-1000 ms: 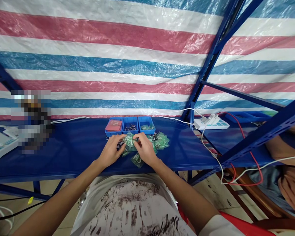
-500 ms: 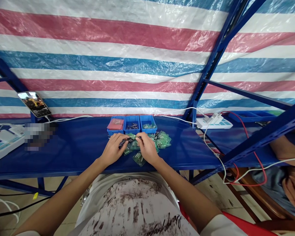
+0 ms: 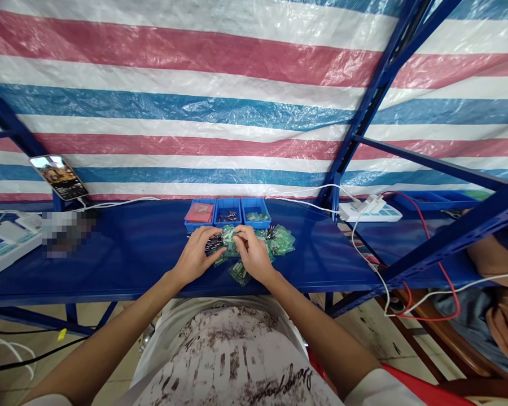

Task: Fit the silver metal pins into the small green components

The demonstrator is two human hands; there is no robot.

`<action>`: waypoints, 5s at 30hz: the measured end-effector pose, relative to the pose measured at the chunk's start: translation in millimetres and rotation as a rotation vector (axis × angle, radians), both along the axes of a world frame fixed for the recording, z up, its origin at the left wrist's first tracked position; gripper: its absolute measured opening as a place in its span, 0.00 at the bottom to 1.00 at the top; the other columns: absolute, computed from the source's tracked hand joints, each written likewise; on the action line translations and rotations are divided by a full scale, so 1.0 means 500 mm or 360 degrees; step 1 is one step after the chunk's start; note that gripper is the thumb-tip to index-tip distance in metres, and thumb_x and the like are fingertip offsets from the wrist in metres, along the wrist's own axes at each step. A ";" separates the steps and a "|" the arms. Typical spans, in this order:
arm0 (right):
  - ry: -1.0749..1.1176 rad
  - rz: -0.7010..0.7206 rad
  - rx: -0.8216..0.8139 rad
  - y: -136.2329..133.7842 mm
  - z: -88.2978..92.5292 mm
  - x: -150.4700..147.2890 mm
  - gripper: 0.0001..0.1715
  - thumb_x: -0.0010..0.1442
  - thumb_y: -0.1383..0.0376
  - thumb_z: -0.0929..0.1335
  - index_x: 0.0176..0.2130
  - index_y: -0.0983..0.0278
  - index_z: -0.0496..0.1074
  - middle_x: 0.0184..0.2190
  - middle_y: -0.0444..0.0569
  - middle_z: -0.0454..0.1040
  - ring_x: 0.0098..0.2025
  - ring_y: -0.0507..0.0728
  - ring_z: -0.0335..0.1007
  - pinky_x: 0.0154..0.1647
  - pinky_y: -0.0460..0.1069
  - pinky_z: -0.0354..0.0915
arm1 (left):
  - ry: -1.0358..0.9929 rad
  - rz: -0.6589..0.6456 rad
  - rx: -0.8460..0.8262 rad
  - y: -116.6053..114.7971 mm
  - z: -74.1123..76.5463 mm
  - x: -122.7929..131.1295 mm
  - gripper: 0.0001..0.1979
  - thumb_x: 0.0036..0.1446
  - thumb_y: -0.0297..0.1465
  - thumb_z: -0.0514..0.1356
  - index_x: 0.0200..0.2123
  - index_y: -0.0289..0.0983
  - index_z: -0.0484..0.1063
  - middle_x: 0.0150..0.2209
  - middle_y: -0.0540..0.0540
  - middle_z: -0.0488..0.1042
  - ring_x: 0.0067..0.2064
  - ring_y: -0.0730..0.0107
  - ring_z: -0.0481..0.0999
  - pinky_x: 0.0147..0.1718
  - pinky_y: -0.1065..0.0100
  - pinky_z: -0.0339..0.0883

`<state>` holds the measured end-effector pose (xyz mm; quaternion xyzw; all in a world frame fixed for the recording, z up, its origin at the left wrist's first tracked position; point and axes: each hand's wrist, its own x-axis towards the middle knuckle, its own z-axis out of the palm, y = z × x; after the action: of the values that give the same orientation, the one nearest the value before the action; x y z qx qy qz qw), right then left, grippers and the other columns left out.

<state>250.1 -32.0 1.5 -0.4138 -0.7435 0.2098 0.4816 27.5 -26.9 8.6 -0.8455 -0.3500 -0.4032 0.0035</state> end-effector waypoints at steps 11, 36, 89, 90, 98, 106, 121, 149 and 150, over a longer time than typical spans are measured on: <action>0.0009 0.0010 -0.0029 0.002 0.001 -0.001 0.15 0.77 0.55 0.61 0.58 0.58 0.63 0.36 0.48 0.79 0.30 0.59 0.77 0.33 0.52 0.68 | 0.0002 0.0009 -0.0006 0.004 -0.002 0.003 0.23 0.73 0.39 0.60 0.66 0.45 0.60 0.57 0.37 0.71 0.60 0.50 0.74 0.57 0.50 0.71; 0.0177 0.0118 -0.0143 0.016 -0.013 0.001 0.17 0.77 0.53 0.62 0.58 0.57 0.70 0.32 0.46 0.77 0.31 0.60 0.78 0.31 0.52 0.68 | 0.0056 0.0011 -0.0044 -0.003 -0.002 0.002 0.30 0.71 0.43 0.62 0.70 0.45 0.58 0.61 0.35 0.69 0.62 0.47 0.72 0.59 0.48 0.69; -0.0163 0.0199 -0.0066 0.003 0.016 -0.002 0.06 0.74 0.59 0.64 0.42 0.57 0.64 0.31 0.43 0.62 0.32 0.57 0.61 0.33 0.51 0.58 | -0.0124 -0.0119 -0.0569 0.007 0.014 -0.003 0.15 0.76 0.43 0.53 0.39 0.40 0.65 0.36 0.47 0.68 0.38 0.63 0.69 0.36 0.64 0.60; -0.0175 0.0201 -0.0059 0.003 0.017 -0.002 0.08 0.74 0.59 0.64 0.40 0.57 0.62 0.32 0.43 0.62 0.32 0.57 0.60 0.33 0.51 0.58 | -0.0120 -0.0114 -0.0554 0.008 0.013 -0.003 0.16 0.77 0.43 0.53 0.38 0.40 0.64 0.35 0.48 0.67 0.37 0.63 0.68 0.36 0.64 0.60; -0.0252 0.0196 -0.0053 0.007 0.015 -0.001 0.14 0.75 0.57 0.62 0.36 0.57 0.57 0.31 0.44 0.61 0.31 0.57 0.58 0.32 0.51 0.56 | -0.0088 -0.0115 -0.0530 0.007 0.007 -0.002 0.15 0.77 0.44 0.52 0.38 0.41 0.63 0.34 0.48 0.66 0.35 0.63 0.67 0.34 0.64 0.60; -0.0268 0.0236 -0.0109 0.011 0.015 0.005 0.12 0.74 0.58 0.64 0.37 0.58 0.60 0.32 0.44 0.61 0.33 0.58 0.60 0.33 0.51 0.56 | -0.0126 -0.0128 -0.0604 0.006 0.011 -0.001 0.15 0.77 0.44 0.52 0.41 0.41 0.65 0.36 0.47 0.67 0.36 0.63 0.67 0.34 0.64 0.60; -0.0212 0.0268 -0.0063 0.005 0.019 0.005 0.11 0.75 0.57 0.63 0.39 0.57 0.60 0.32 0.44 0.62 0.32 0.58 0.61 0.33 0.52 0.58 | -0.0079 -0.0121 -0.0550 0.003 0.011 -0.002 0.14 0.76 0.42 0.53 0.40 0.40 0.66 0.35 0.47 0.69 0.37 0.62 0.68 0.36 0.64 0.61; -0.0361 0.0191 -0.0014 0.014 0.003 0.004 0.08 0.67 0.69 0.62 0.45 0.59 0.66 0.38 0.48 0.68 0.38 0.61 0.64 0.38 0.52 0.59 | -0.0032 -0.0231 -0.0627 -0.002 0.017 0.002 0.14 0.76 0.44 0.54 0.45 0.42 0.73 0.39 0.44 0.74 0.41 0.58 0.70 0.35 0.62 0.63; -0.0372 0.0186 -0.0018 0.014 0.004 0.004 0.08 0.67 0.69 0.62 0.45 0.59 0.66 0.38 0.49 0.68 0.39 0.61 0.64 0.38 0.52 0.59 | -0.0032 -0.0227 -0.0625 -0.002 0.017 0.002 0.14 0.76 0.44 0.54 0.45 0.42 0.73 0.39 0.44 0.74 0.41 0.58 0.70 0.36 0.62 0.63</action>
<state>252.1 -24.9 3.4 -0.3941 -0.8161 0.1920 0.3764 28.6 -28.2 17.3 -0.8486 -0.3610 -0.3348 -0.1934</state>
